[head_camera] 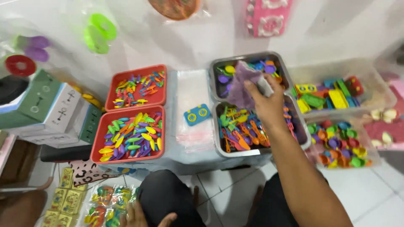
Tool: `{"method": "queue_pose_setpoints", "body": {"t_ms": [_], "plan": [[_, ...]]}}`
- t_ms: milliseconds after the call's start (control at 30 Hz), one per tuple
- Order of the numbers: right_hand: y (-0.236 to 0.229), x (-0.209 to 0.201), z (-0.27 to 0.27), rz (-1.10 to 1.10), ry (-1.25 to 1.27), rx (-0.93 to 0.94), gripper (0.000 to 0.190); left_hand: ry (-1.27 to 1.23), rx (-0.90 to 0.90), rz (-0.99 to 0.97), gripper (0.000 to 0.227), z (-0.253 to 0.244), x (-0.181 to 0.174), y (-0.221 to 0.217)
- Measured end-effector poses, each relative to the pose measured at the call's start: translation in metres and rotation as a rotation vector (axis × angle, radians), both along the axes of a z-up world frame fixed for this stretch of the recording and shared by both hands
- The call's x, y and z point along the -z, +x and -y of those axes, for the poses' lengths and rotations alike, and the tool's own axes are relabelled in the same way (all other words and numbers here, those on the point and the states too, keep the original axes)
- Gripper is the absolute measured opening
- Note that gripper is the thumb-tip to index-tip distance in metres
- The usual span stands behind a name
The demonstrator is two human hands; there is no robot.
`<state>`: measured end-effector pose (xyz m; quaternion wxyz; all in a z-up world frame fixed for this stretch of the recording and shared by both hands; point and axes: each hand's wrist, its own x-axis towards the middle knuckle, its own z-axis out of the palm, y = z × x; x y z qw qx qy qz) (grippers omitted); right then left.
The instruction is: The person wipes various small plastic toys, including a blue camera, a green cup, an orange spoon, and a blue fork, using a purple cloth. After wiping, the person places the toys into a clear plastic bag.
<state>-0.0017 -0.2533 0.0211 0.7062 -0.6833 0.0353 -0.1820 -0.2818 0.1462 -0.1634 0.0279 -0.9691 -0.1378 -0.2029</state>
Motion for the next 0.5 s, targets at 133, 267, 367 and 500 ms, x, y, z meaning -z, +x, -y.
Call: {"method": "queue_pose_setpoints", "body": {"t_ms": [133,267,367,500], "plan": [[0.008,0.022,-0.007,0.075,-0.078,0.021,0.044,-0.058,-0.203,-0.583,0.154,0.024,-0.054,0.007],[0.001,0.0,-0.026,0.072,-0.042,-0.039,0.027,-0.088,-0.133,-0.206,0.133,0.012,-0.004,0.009],[0.001,-0.004,-0.031,0.14,0.033,-0.051,0.023,-0.091,0.093,-0.142,0.13,0.027,-0.027,0.029],[-0.004,-0.009,-0.031,0.154,0.069,-0.17,0.025,-0.101,0.384,-0.023,0.13,0.052,-0.073,0.032]]}}
